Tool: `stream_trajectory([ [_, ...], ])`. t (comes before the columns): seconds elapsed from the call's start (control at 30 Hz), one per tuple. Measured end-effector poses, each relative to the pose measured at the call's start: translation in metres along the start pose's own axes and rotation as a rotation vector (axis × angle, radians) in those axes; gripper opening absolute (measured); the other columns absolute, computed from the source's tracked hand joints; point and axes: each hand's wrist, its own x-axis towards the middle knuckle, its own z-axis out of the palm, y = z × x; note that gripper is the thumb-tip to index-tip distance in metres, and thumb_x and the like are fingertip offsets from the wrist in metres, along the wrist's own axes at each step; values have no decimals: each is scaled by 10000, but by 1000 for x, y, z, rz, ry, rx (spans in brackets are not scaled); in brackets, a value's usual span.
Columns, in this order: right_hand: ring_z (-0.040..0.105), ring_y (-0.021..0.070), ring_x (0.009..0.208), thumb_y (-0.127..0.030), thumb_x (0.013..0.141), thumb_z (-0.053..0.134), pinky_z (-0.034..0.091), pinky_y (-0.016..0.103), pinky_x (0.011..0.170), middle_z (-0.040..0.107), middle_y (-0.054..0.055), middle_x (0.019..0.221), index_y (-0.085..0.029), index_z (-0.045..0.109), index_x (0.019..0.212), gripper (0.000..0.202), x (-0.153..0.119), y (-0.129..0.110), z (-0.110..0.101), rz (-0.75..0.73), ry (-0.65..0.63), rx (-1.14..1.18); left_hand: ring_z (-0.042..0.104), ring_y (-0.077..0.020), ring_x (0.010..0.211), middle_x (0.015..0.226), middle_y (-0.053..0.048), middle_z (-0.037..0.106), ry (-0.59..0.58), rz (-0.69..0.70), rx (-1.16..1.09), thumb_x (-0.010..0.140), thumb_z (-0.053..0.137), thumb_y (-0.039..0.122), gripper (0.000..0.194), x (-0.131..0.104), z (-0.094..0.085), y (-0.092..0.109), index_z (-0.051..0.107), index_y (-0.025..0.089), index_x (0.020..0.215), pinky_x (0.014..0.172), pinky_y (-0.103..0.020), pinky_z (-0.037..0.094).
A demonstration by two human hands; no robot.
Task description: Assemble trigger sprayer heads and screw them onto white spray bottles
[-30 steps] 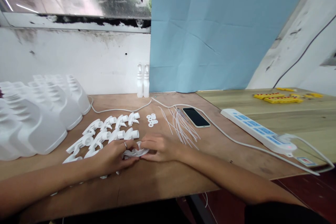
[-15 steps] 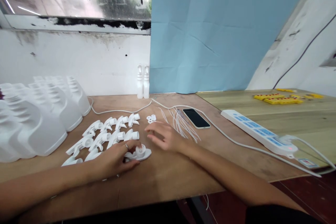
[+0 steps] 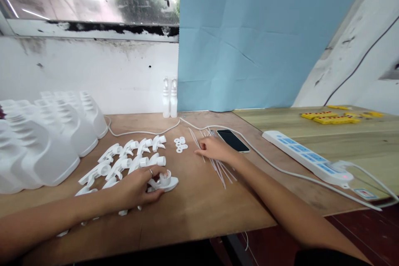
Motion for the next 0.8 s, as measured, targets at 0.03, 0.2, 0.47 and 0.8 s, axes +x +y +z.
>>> stream_trajectory([
  [0.03,526,149,588,-379,838,627,289,255,568,615,22,616,-176,543,602,323,1,0,2,37,-31,24,643,-214,903,1075,-56,670,1,-8,1,825,608,279,394,0,1,-1,550,221,1211,808,-321,497],
  [0.2,539,154,589,-259,824,568,307,259,582,604,24,591,-172,532,577,265,2,0,5,131,-48,72,646,-223,892,1051,-50,673,-6,-34,58,840,604,301,400,-2,3,1,504,234,1221,771,-314,487],
  [0.47,483,156,560,-384,831,514,296,271,566,508,4,536,-194,463,549,343,2,-1,-4,239,189,174,636,-178,812,982,-31,678,52,126,113,864,600,251,216,-3,0,2,576,215,1076,702,-250,456],
  [0.8,318,53,395,-534,755,699,212,205,410,443,-66,491,-175,522,706,403,-4,-35,-15,220,309,1126,642,-201,819,962,-45,686,78,94,120,851,595,268,242,-4,5,0,590,203,1085,719,-281,478],
])
